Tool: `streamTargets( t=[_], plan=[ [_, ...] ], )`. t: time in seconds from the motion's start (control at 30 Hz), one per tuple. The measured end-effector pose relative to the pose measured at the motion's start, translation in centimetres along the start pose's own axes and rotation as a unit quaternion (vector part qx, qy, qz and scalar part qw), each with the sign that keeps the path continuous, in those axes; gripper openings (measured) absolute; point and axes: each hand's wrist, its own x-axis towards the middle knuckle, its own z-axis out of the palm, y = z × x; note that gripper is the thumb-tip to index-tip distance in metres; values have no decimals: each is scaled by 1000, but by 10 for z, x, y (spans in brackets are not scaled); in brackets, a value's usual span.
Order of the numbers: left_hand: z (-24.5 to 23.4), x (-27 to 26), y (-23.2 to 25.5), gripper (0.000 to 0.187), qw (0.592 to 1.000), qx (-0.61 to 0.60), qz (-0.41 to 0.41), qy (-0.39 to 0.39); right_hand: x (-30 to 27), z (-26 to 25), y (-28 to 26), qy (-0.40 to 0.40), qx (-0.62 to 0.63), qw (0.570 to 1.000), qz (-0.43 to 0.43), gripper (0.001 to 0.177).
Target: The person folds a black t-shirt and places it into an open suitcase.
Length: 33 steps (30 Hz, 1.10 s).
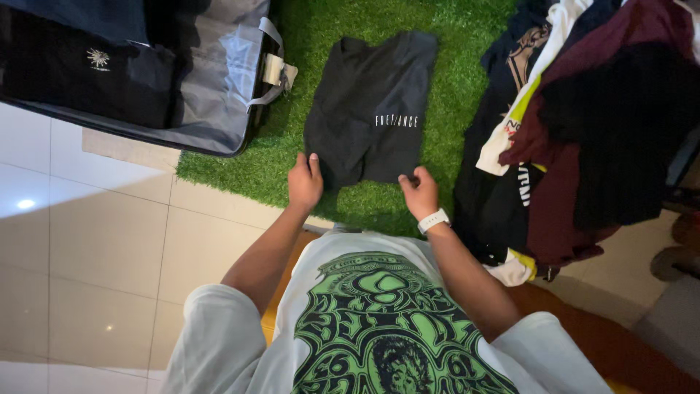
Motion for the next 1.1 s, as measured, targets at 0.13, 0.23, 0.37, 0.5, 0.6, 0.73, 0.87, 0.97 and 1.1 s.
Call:
streamTargets(
  t=[0.13, 0.23, 0.37, 0.5, 0.6, 0.73, 0.87, 0.97, 1.1],
  plan=[
    [-8, -4, 0, 36, 999, -19, 22, 21, -2, -13, 10, 3, 199, 976, 94, 18],
    [-14, -12, -6, 37, 1000, 19, 15, -1, -12, -34, 19, 10, 256, 958, 124, 17],
    [-14, -25, -9, 35, 997, 60, -3, -47, -25, -43, 48, 35, 203, 970, 128, 18],
    [-10, -38, -10, 37, 993, 88, 11, -75, -44, -42, 71, 80, 47, 994, 61, 25],
    [-17, -39, -2, 40, 987, 119, -4, -106, -59, -44, 55, 139, -137, 980, -34, 32],
    [-25, -21, 12, 49, 981, 154, -21, -117, -60, -49, 11, 129, -190, 973, -36, 40],
    [-7, 28, 13, 48, 999, 14, 22, -37, -28, -53, -21, 112, -247, 949, -163, 43],
    [21, 76, 15, 54, 1000, 16, 14, 1, 29, -51, -34, 69, -199, 955, -207, 44],
    [38, 118, 33, 62, 991, -2, -126, -54, 122, -43, -45, 62, -177, 972, -143, 43]
  ],
)
